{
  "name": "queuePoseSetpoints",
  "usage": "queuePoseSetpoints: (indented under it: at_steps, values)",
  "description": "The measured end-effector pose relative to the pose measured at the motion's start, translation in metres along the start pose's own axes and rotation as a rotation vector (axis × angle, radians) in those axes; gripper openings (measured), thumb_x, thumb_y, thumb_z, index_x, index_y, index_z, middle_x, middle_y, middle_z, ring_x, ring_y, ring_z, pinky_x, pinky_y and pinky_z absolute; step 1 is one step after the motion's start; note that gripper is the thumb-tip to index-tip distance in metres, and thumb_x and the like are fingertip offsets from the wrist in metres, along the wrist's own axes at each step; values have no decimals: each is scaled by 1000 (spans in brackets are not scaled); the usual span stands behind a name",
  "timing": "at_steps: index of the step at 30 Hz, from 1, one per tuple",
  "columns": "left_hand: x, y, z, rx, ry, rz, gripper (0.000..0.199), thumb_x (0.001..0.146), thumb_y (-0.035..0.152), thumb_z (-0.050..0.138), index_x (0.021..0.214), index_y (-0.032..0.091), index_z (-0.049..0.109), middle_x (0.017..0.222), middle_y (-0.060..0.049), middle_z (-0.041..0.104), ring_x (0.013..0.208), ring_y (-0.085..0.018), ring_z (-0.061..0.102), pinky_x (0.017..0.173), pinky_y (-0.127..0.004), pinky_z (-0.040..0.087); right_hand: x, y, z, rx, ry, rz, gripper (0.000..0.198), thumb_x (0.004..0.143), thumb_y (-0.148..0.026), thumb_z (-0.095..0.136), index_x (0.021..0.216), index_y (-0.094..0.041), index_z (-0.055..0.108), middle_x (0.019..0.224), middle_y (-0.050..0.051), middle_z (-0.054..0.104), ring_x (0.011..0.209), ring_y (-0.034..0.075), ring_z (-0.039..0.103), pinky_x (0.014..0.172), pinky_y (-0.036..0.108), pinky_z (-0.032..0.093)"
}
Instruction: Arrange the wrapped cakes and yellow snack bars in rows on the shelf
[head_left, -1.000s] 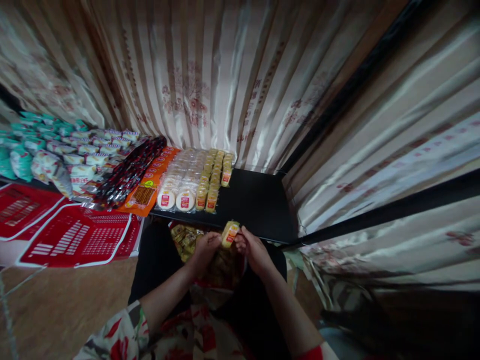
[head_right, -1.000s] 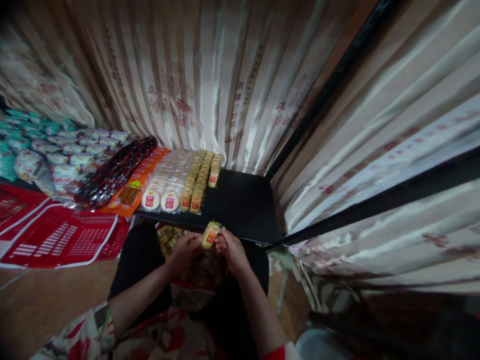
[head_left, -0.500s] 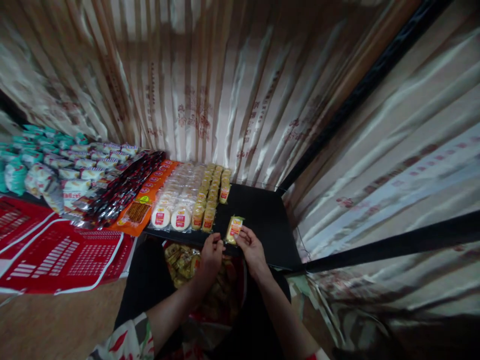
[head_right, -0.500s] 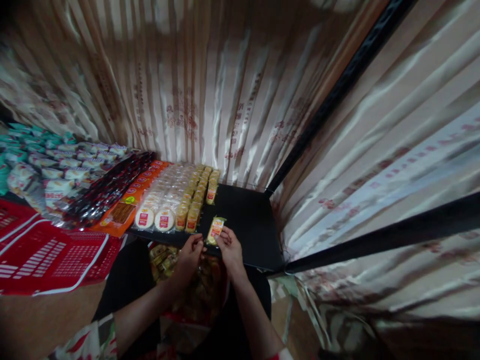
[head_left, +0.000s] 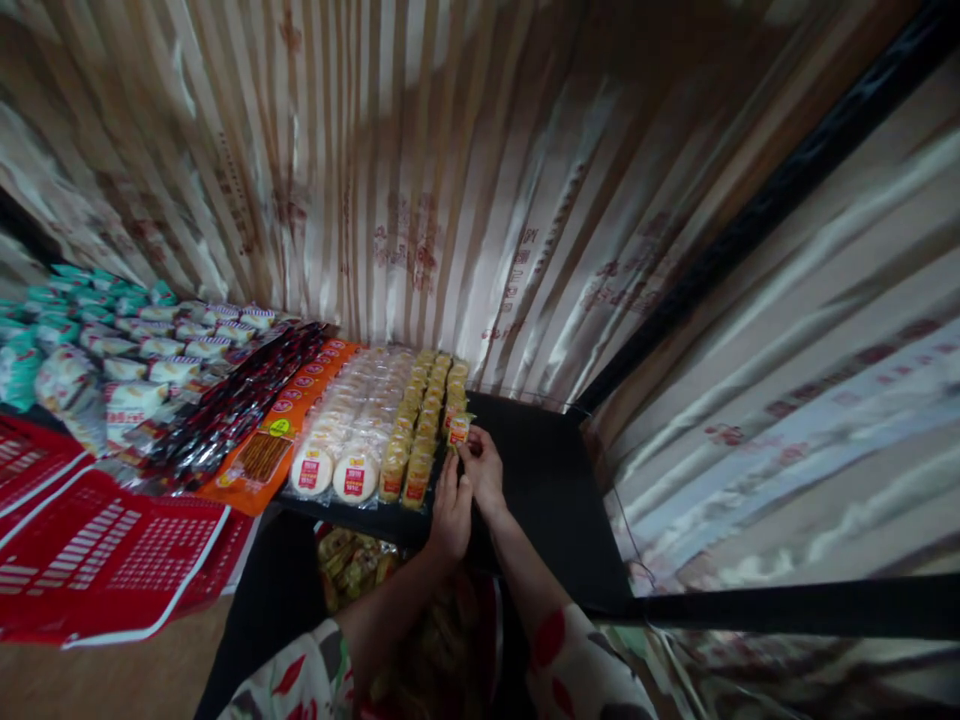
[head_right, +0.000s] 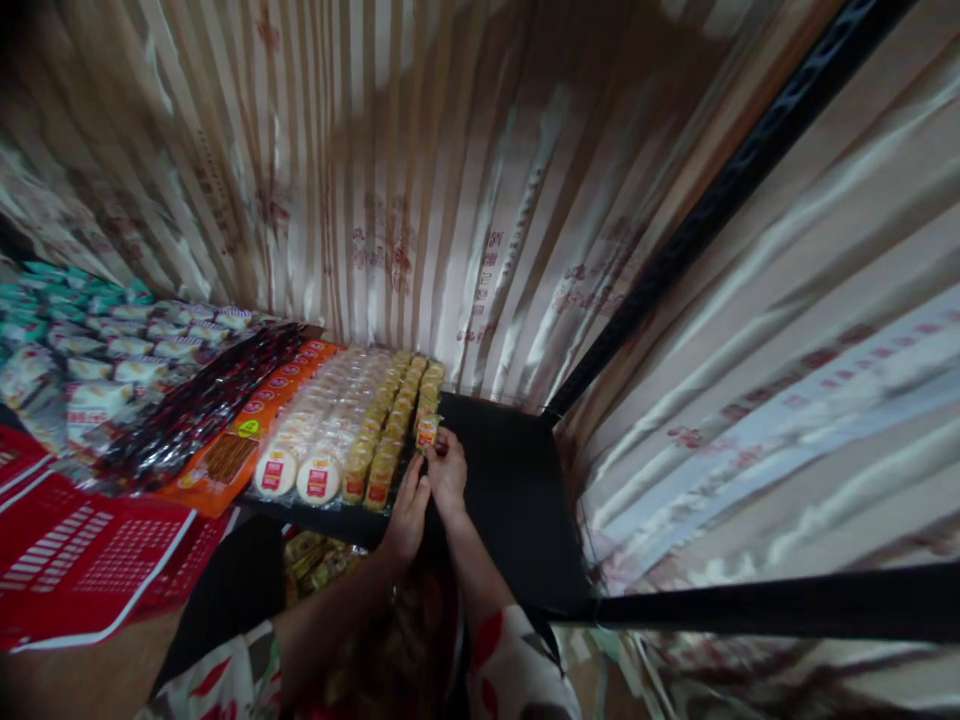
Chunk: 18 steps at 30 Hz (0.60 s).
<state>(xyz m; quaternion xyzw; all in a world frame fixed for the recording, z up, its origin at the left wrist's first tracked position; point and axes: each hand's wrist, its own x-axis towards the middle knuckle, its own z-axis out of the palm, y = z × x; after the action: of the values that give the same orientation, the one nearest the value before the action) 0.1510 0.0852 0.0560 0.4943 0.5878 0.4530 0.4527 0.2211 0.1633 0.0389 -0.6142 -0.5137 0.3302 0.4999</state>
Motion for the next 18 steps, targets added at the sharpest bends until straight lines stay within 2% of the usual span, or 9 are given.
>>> queuePoseSetpoints:
  at_steps: [3, 6, 9, 13, 16, 18]
  values:
    - [12, -2, 2, -9, -5, 0, 50, 90, 25, 31, 137, 9, 30, 148, -9, 26, 137, -14, 22, 115, -30, 15, 8, 2, 4, -76, -10, -48, 32, 71, -31, 53, 101, -20, 57, 99, 5, 63, 83, 16, 60, 80, 31, 47]
    - [19, -5, 5, -19, -6, 5, 49, 90, 25, 30, 138, 13, 30, 148, -7, 25, 137, -14, 20, 115, -30, 14, 11, 2, 7, -140, 1, -51, 32, 70, -30, 54, 100, -19, 58, 99, 6, 62, 84, 17, 59, 82, 32, 46]
    - [23, -8, 7, -31, 7, 24, 49, 91, 25, 29, 139, 15, 29, 149, -5, 23, 137, -13, 20, 115, -29, 14, 11, 1, 9, -140, -7, -40, 32, 70, -31, 54, 100, -18, 58, 99, 6, 61, 86, 18, 58, 81, 31, 46]
    - [27, -10, 9, -67, 13, 29, 51, 90, 24, 26, 139, 10, 26, 149, -8, 21, 138, -13, 17, 115, -29, 11, 6, 1, 5, -113, -40, -57, 32, 73, -34, 53, 100, -18, 60, 100, 7, 61, 89, 18, 58, 80, 30, 48]
    - [28, -10, 10, -88, -2, 21, 52, 90, 26, 25, 139, 8, 26, 150, -8, 20, 138, -13, 15, 115, -30, 10, 6, 1, -2, -106, -28, -67, 36, 79, -40, 47, 103, -18, 61, 107, 9, 61, 97, 20, 57, 88, 33, 45]
    - [28, -11, 11, -104, 3, 23, 52, 90, 28, 25, 140, 11, 27, 150, -7, 20, 138, -13, 15, 115, -30, 10, 9, 1, -5, -65, -7, -29, 45, 82, -46, 42, 113, -17, 58, 119, 11, 58, 109, 21, 53, 98, 36, 38]
